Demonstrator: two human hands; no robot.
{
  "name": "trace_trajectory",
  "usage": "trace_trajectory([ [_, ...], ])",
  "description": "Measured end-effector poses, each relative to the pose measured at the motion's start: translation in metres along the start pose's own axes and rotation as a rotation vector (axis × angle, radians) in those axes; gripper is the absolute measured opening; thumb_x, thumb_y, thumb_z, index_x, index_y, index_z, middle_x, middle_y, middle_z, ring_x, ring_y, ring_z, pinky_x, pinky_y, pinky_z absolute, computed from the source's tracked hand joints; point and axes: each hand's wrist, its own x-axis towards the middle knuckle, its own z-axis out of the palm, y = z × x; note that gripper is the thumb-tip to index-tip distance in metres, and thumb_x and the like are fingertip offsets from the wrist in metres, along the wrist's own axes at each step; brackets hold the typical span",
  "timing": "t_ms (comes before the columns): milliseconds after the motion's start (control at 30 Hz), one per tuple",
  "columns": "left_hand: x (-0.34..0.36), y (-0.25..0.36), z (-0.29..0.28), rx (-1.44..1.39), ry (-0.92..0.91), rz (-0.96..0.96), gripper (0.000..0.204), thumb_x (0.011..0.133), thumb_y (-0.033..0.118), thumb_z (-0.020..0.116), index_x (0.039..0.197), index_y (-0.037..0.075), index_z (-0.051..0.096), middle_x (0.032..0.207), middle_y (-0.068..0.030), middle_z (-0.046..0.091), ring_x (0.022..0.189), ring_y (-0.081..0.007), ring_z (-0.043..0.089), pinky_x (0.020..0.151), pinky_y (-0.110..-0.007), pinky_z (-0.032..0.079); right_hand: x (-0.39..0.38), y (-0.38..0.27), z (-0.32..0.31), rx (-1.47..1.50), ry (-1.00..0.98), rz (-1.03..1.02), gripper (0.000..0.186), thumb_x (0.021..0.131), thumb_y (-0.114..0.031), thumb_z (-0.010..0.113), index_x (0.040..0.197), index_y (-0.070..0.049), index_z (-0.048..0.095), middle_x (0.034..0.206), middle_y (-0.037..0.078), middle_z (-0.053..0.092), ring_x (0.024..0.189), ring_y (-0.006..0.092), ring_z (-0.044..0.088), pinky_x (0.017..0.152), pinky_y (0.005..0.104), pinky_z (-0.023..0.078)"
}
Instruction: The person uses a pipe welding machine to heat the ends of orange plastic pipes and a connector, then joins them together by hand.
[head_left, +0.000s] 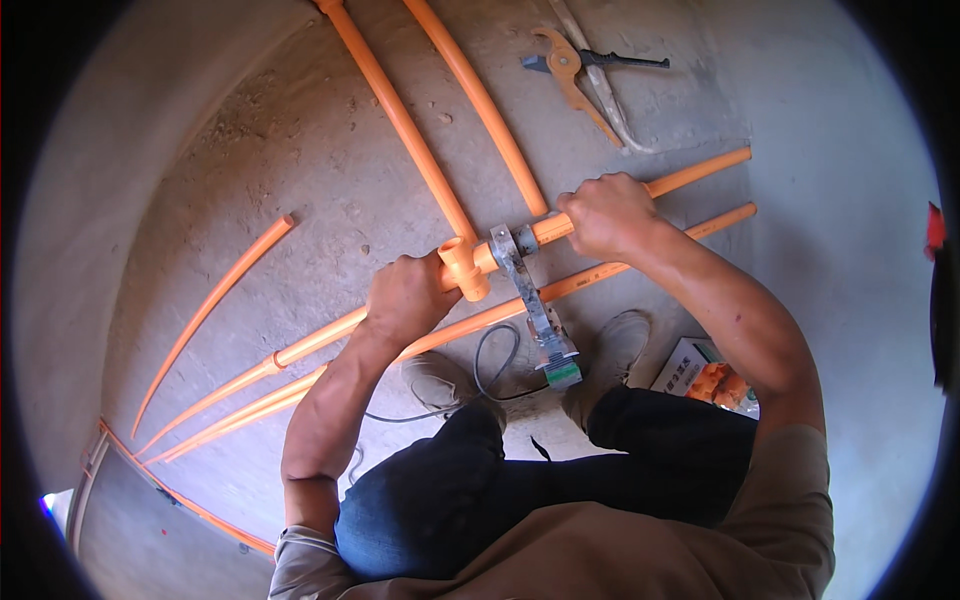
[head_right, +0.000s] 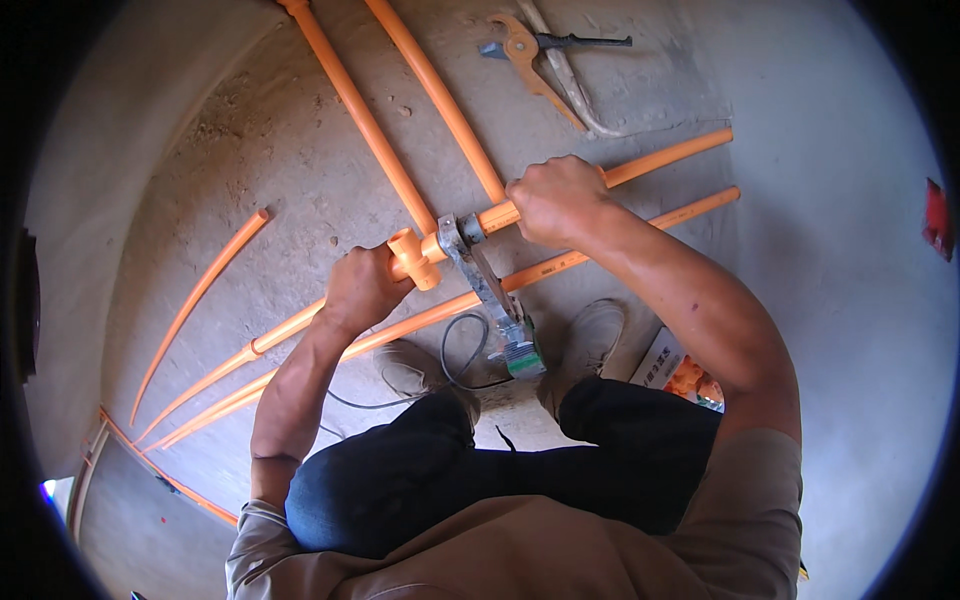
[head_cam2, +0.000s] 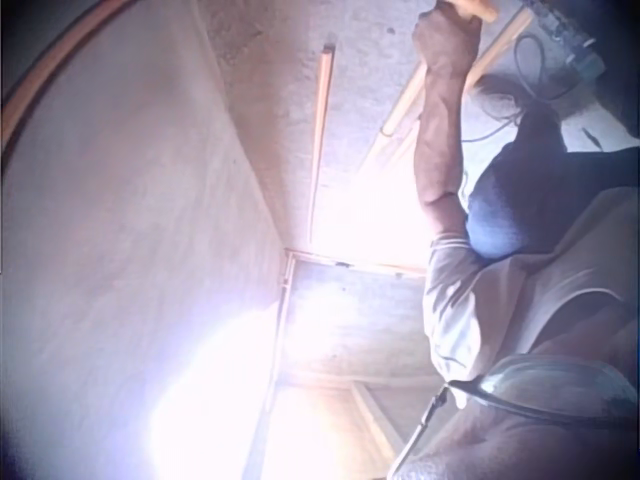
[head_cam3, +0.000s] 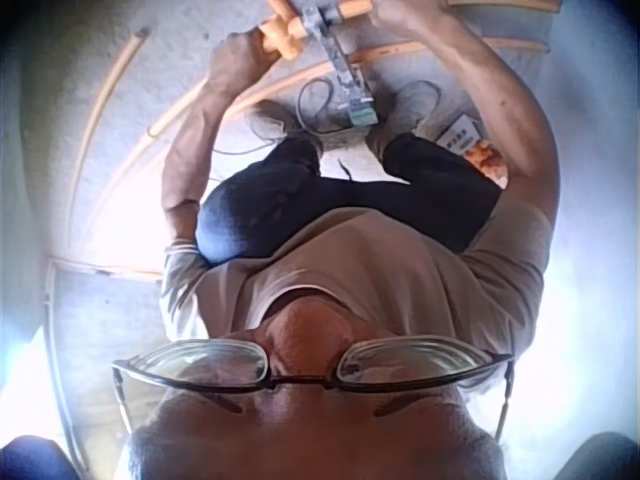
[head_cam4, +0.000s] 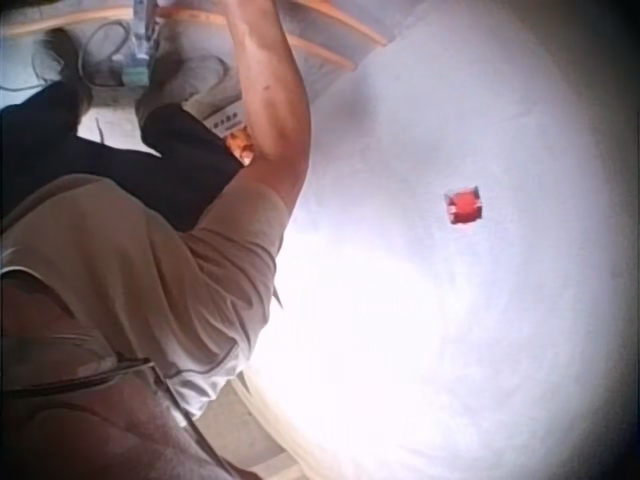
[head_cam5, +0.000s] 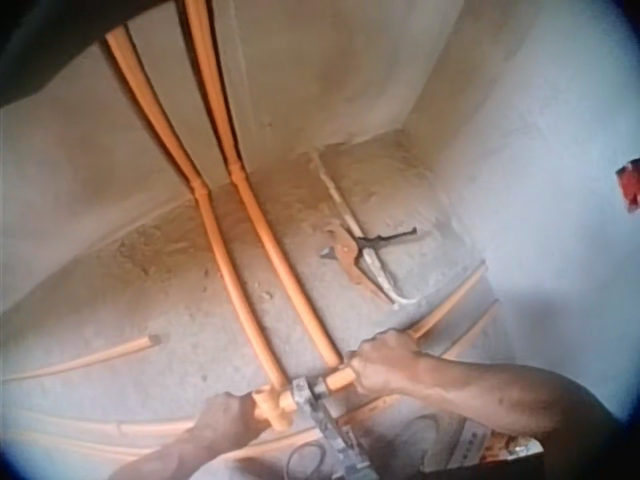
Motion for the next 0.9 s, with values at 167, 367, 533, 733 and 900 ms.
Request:
trace_trajectory([
  [167,-0.001,-0.003,0.002,0.059,-0.05,-0.002,0.037,0.085,0.033,0.072,0.113,0.009,0.07,0.081,-0.0177,0.073,0.076,-0.0376,0.072,0.071,-0.049,0.059,0.004,-0.002,-0.007,-0.019,-0.094,0.003,0.028,0.076,-0.024,0.071,0.099,-0.008,0.075,0.086,0.016,0.075,0.083,0.036,0.074,0.079,0.0464,0.059],
  [367,0.002,-0.003,0.002,0.021,-0.088,-0.003,0.037,0.088,0.029,0.066,0.118,0.008,0.066,0.083,-0.019,0.073,0.076,-0.0386,0.072,0.072,-0.049,0.059,0.005,-0.005,-0.012,-0.033,-0.161,0.03,0.022,0.081,-0.023,0.069,0.094,-0.007,0.078,0.093,0.017,0.076,0.091,0.0351,0.074,0.082,0.0452,0.059],
  [533,0.002,-0.007,0.006,0.018,-0.089,0.003,0.037,0.089,0.029,0.066,0.118,0.007,0.065,0.085,-0.02,0.073,0.078,-0.039,0.073,0.073,-0.05,0.059,0.005,-0.006,-0.011,-0.034,-0.147,0.028,0.024,0.08,-0.024,0.071,0.095,-0.007,0.078,0.093,0.017,0.076,0.091,0.0363,0.074,0.083,0.046,0.059],
  [733,0.0,-0.005,0.001,0.02,-0.107,-0.012,0.039,0.088,0.029,0.066,0.119,0.006,0.064,0.087,-0.02,0.074,0.081,-0.0386,0.073,0.075,-0.049,0.059,0.005,-0.007,-0.015,-0.035,-0.139,0.038,0.025,0.08,-0.025,0.073,0.095,-0.007,0.078,0.093,0.017,0.076,0.091,0.0358,0.074,0.083,0.0455,0.059],
  [900,-0.002,-0.001,-0.005,-0.022,-0.095,0.004,0.043,0.085,0.03,0.069,0.12,0.006,0.065,0.086,-0.0203,0.074,0.081,-0.0388,0.072,0.076,-0.048,0.059,0.001,-0.006,-0.017,-0.024,-0.117,0.041,0.024,0.078,-0.024,0.073,0.095,-0.007,0.077,0.091,0.016,0.075,0.088,0.0359,0.073,0.081,0.0462,0.058],
])
